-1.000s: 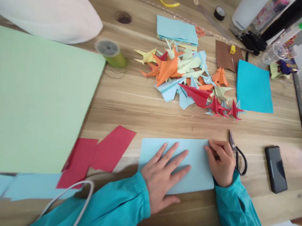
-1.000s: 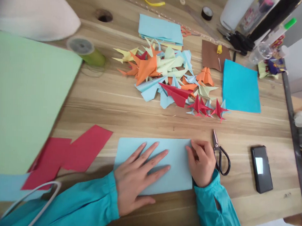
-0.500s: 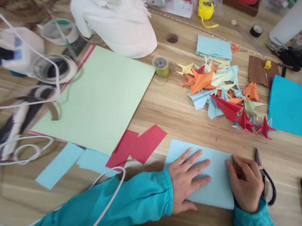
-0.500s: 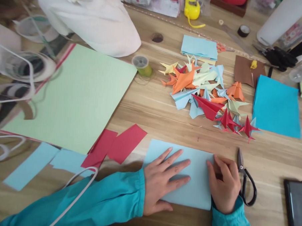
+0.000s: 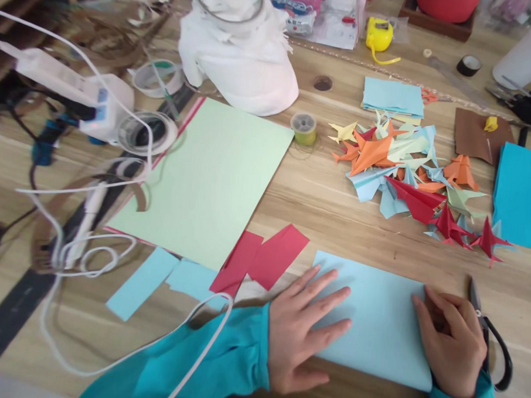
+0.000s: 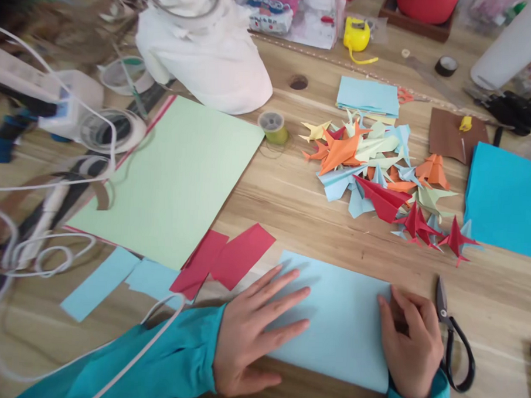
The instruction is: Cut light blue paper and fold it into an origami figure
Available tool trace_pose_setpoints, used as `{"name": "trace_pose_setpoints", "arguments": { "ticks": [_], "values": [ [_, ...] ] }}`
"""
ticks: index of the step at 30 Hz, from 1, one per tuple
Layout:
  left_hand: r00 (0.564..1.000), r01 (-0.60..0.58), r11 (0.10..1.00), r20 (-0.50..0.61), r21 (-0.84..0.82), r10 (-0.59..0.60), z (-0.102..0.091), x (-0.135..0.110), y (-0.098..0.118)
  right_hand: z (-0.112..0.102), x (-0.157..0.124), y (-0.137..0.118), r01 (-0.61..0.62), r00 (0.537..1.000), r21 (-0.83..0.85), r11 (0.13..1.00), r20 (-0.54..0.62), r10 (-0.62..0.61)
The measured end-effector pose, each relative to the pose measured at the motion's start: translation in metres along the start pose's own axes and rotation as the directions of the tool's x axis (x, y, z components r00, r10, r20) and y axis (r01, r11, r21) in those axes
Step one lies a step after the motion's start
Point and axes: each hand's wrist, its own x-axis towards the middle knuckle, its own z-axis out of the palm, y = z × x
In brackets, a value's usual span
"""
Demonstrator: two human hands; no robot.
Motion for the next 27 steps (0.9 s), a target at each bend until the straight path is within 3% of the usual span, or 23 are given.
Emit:
{"name": "trace_pose_setpoints", "arguments": {
  "ticks": [4, 27],
  "values": [
    [1.0, -0.004, 1.0, 0.031, 0.011, 0.004, -0.0019, -0.0112, -0.0057, -0.0012, -0.0002, 0.0008, 0.003, 1.0, 0.013, 1.0, -0.005, -0.003],
    [0.996, 0.058, 0.996, 0.069, 0.07, -0.063, -0.0002, -0.0072, -0.0031, -0.0016, 0.0012, 0.0024, 0.009, 1.0, 0.044, 0.999, -0.007, -0.009]
  ]
}}
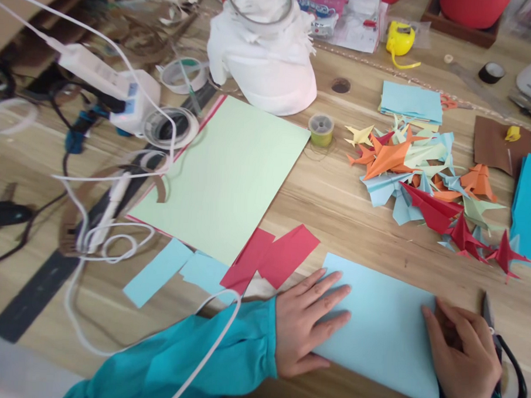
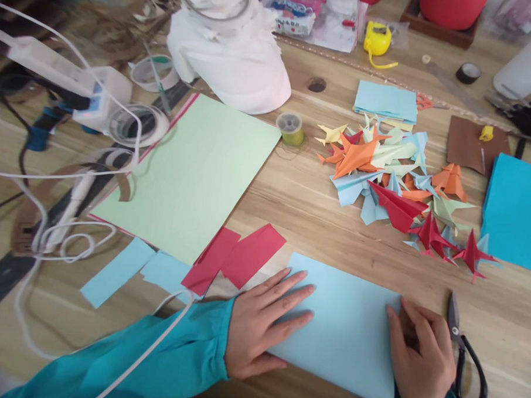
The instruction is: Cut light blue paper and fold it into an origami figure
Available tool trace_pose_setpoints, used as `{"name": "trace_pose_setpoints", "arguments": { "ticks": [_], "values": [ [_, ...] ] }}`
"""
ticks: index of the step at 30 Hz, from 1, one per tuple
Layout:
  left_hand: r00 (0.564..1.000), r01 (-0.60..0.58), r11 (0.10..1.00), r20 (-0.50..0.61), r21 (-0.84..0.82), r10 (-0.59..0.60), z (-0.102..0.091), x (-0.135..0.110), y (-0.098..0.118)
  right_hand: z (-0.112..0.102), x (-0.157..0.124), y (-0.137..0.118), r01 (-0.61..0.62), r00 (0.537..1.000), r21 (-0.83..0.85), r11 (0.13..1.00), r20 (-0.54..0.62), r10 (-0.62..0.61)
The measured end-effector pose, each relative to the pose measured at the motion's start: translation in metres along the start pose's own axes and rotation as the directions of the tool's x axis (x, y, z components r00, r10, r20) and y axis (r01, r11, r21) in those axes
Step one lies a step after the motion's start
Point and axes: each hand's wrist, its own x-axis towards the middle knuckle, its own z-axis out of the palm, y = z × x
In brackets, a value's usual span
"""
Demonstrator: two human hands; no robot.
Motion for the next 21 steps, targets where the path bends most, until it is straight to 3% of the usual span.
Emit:
{"name": "trace_pose_setpoints", "arguments": {
  "ticks": [21],
  "values": [
    [1.0, 0.005, 1.0, 0.002, 0.024, -0.005, 0.0028, -0.0012, -0.0001, 0.0004, -0.001, 0.0014, 0.003, 1.0, -0.032, 0.999, 0.009, -0.003]
  ]
}}
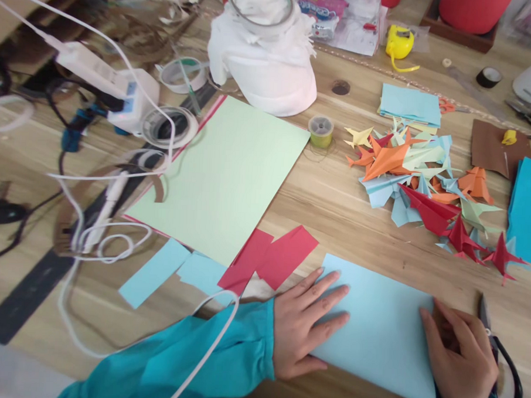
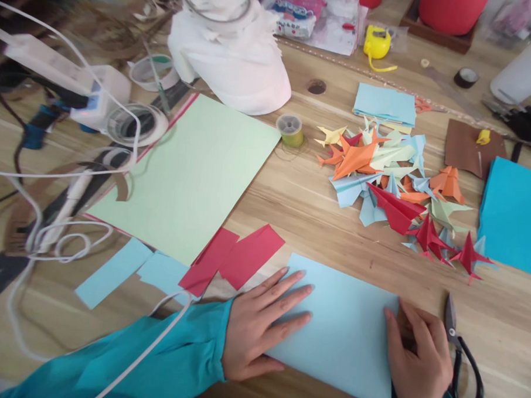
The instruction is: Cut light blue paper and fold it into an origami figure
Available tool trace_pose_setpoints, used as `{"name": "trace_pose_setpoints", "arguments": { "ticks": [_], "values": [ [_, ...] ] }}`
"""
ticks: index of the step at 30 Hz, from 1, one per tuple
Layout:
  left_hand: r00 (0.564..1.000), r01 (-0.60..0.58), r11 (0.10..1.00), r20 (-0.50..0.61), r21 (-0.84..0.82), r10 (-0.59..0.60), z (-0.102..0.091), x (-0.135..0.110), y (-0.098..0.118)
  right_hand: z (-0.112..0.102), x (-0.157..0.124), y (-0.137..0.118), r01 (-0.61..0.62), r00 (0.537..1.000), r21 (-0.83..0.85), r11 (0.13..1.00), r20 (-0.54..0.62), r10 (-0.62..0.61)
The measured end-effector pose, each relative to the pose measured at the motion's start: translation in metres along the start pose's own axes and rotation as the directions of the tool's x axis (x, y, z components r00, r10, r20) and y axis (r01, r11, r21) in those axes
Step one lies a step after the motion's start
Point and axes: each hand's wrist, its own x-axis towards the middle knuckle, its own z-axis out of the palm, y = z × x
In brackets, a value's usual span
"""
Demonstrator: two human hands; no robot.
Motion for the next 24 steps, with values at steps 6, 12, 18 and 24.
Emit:
{"name": "trace_pose_setpoints", "arguments": {
  "ticks": [6, 12, 18, 24],
  "values": [
    [1.0, -0.006, 1.0, 0.008, 0.0, 0.006, -0.001, 0.0, 0.0, 0.0, 0.0, 0.0, 0.015, 1.0, -0.006, 1.0, -0.018, -0.015],
    [1.0, -0.007, 1.0, 0.028, 0.014, 0.006, -0.002, 0.001, -0.001, 0.002, 0.001, 0.0, 0.025, 1.0, 0.003, 1.0, -0.014, -0.025],
    [1.0, -0.008, 1.0, -0.018, 0.029, 0.008, 0.0, -0.001, -0.001, -0.001, 0.003, -0.007, 0.03, 0.999, 0.067, 0.997, 0.026, -0.031],
    [0.995, -0.029, 0.999, -0.099, 0.016, 0.031, 0.007, -0.001, -0.005, -0.002, 0.003, -0.017, -0.063, 0.997, 0.146, 0.987, 0.062, 0.055]
  ]
}}
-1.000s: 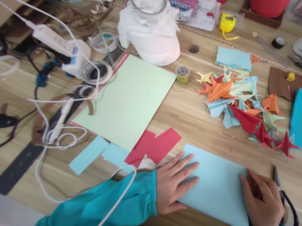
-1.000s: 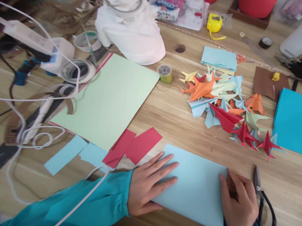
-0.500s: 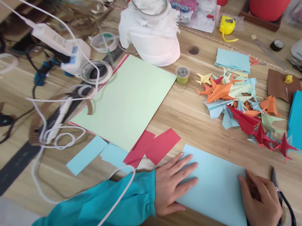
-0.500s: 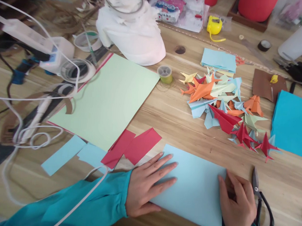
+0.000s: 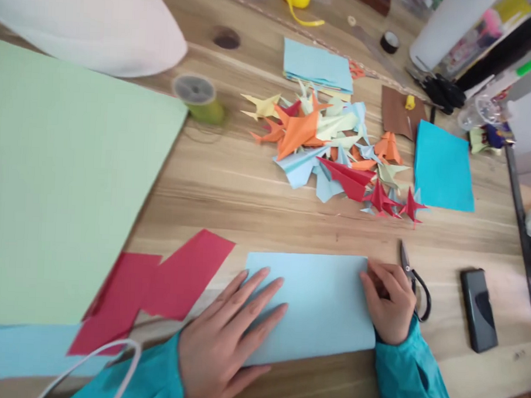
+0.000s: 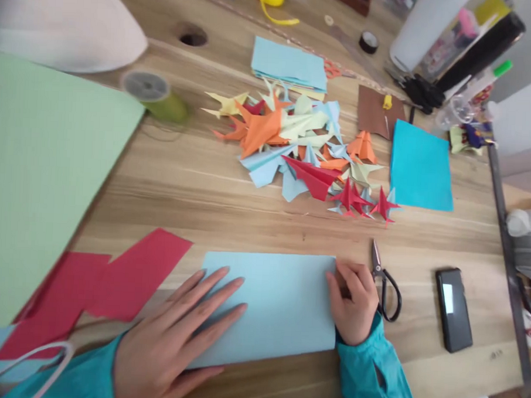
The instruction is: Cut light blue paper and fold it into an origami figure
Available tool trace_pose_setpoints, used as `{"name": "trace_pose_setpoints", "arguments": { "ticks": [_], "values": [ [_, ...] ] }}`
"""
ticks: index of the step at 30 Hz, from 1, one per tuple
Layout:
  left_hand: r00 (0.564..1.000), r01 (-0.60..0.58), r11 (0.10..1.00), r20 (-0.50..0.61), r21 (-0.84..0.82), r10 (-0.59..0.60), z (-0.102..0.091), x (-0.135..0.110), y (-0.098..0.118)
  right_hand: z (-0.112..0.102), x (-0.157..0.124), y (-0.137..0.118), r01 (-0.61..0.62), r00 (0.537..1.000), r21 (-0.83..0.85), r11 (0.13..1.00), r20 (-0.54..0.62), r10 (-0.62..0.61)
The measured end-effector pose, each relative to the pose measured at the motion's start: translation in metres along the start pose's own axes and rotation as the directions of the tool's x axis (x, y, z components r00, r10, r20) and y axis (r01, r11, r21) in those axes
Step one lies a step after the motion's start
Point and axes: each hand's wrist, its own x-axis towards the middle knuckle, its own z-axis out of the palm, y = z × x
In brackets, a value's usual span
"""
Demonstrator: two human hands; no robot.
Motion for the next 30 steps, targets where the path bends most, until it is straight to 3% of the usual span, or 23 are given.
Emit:
{"name": "trace_pose_setpoints", "arguments": {
  "ticks": [21, 25, 28, 30],
  "values": [
    [0.992, 0.051, 0.995, -0.109, -0.084, -0.06, 0.004, 0.004, 0.002, 0.004, 0.001, 0.002, -0.062, 0.998, -0.012, 0.998, -0.002, 0.062],
    [0.992, 0.055, 0.995, -0.112, -0.082, -0.064, 0.005, 0.003, 0.002, -0.004, -0.002, 0.0, -0.192, 0.98, 0.084, 0.978, -0.028, 0.195],
    [0.993, 0.057, 0.996, -0.095, -0.073, -0.064, 0.004, 0.003, 0.002, -0.013, -0.018, -0.01, -0.33, 0.937, 0.205, 0.921, -0.049, 0.347],
    [0.994, 0.058, 0.996, -0.084, -0.071, -0.064, 0.005, 0.002, 0.001, -0.017, -0.032, -0.018, -0.357, 0.924, 0.195, 0.913, -0.066, 0.376]
  ]
}}
